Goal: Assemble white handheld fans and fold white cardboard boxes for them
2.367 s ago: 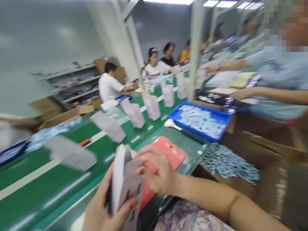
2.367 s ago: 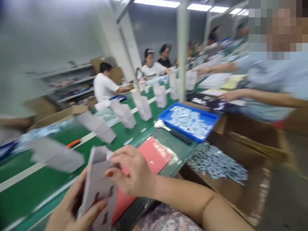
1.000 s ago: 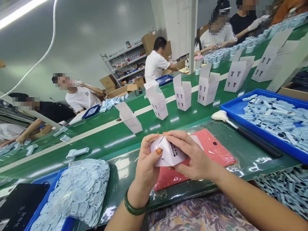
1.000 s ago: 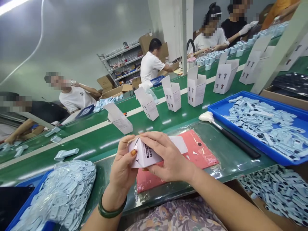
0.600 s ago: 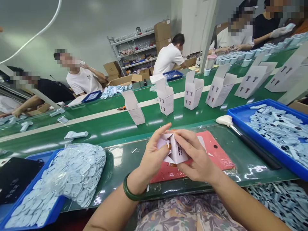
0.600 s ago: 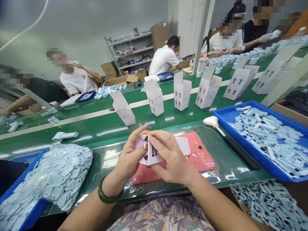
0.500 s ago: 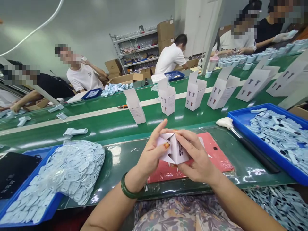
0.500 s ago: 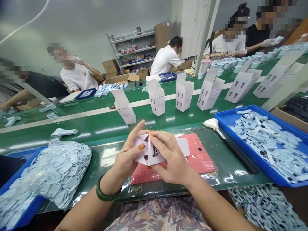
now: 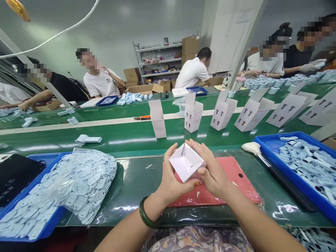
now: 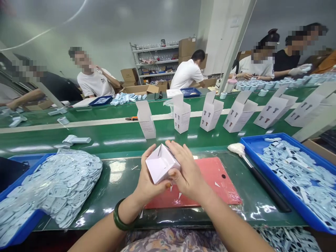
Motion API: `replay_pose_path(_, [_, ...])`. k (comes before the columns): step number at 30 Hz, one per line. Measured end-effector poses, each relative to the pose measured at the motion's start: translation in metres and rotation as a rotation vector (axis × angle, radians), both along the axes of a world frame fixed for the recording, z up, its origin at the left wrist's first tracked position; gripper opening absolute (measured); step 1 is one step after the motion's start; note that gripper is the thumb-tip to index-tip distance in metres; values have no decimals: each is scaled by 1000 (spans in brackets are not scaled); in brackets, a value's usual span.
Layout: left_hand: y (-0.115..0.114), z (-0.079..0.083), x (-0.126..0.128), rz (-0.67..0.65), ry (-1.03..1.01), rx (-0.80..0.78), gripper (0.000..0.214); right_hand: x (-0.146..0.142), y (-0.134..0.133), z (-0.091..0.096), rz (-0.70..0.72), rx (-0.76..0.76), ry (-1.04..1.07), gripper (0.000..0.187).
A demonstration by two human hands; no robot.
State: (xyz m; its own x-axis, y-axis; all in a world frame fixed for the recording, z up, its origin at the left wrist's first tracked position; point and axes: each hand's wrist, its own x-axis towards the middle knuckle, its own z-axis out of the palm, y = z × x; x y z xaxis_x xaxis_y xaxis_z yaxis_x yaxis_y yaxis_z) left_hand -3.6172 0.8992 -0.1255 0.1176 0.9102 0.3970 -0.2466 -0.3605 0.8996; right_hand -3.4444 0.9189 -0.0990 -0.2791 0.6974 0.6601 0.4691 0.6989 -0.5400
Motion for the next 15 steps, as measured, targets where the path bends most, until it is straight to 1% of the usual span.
replay_pose_path(1, [4, 2, -8, 87, 19, 4, 96, -6, -4, -3, -25, 20, 30, 71])
replay_pose_path(2, [9, 4, -17, 174, -3, 0, 89, -13, -9, -7, -64, 57, 91, 68])
replay_pose_path(3, [13, 6, -26, 254, -71, -14, 83, -22, -15, -13, -88, 83, 173, 61])
replay_pose_path(4, [18, 8, -35, 319, -177, -40, 78, -31, -21, -18, -77, 67, 260, 53])
replay_pose_path(5, [22, 9, -43, 370, -302, -73, 72, -41, -27, -25, -31, -9, 348, 44])
replay_pose_path(6, [25, 9, -49, 404, -429, -107, 65, -53, -30, -31, 41, -142, 432, 39])
replay_pose_path(7, [27, 8, -54, 415, -539, -138, 58, -64, -31, -37, 135, -319, 507, 40])
replay_pose_path(8, [28, 5, -57, 410, -624, -169, 53, -77, -30, -42, 227, -504, 578, 49])
replay_pose_path(9, [27, 1, -58, 400, -681, -197, 50, -89, -25, -46, 290, -657, 651, 60])
replay_pose_path(10, [26, -3, -58, 390, -715, -222, 48, -102, -19, -48, 317, -748, 735, 69])
replay_pose_path(11, [24, -8, -57, 375, -732, -247, 48, -114, -11, -49, 318, -784, 819, 74])
replay_pose_path(12, [22, -13, -56, 356, -742, -275, 48, -125, -2, -49, 302, -785, 894, 73])
replay_pose_path(14, [21, -19, -57, 335, -760, -322, 49, -146, 17, -44, 246, -752, 1000, 68])
replay_pose_path(15, [22, -21, -60, 339, -772, -342, 51, -156, 26, -42, 239, -746, 1023, 68])
